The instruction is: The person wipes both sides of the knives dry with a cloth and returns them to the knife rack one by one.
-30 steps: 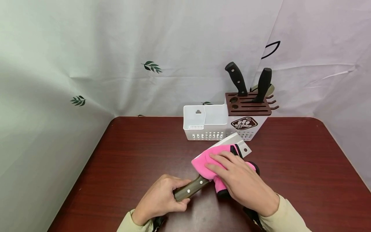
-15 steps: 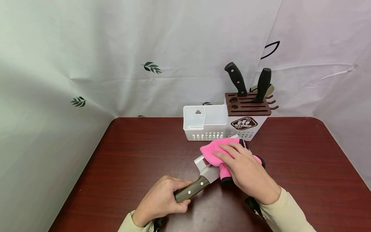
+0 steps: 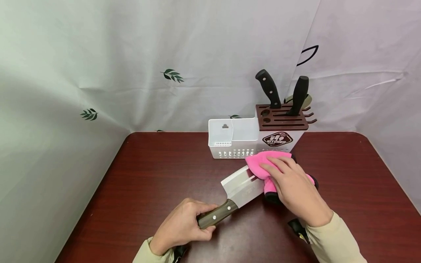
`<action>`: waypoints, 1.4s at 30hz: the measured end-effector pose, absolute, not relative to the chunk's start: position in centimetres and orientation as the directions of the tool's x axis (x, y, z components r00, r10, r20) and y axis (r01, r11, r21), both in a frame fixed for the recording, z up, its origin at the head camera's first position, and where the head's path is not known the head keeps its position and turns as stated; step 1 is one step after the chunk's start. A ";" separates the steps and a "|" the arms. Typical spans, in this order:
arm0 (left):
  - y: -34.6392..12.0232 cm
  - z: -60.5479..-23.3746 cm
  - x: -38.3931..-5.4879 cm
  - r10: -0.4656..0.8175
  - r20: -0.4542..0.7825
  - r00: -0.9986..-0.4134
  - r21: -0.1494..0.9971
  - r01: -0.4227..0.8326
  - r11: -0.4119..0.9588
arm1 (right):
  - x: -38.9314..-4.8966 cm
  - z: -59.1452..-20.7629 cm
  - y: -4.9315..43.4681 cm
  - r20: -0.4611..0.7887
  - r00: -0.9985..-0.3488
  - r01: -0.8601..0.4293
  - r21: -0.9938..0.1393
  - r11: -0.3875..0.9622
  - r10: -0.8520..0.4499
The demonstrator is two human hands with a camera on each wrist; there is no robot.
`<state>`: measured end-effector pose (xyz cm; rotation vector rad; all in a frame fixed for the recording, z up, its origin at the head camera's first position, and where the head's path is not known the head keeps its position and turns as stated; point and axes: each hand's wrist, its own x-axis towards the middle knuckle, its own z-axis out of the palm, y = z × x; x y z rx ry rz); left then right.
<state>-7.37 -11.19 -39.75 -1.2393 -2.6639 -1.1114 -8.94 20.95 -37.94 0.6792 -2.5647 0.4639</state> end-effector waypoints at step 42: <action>-12.1 -39.2 -7.9 0.616 0.083 -0.784 0.786 0.431 0.443 | -7.0 -36.1 24.7 0.711 -0.678 -0.485 -0.246 0.839 -0.184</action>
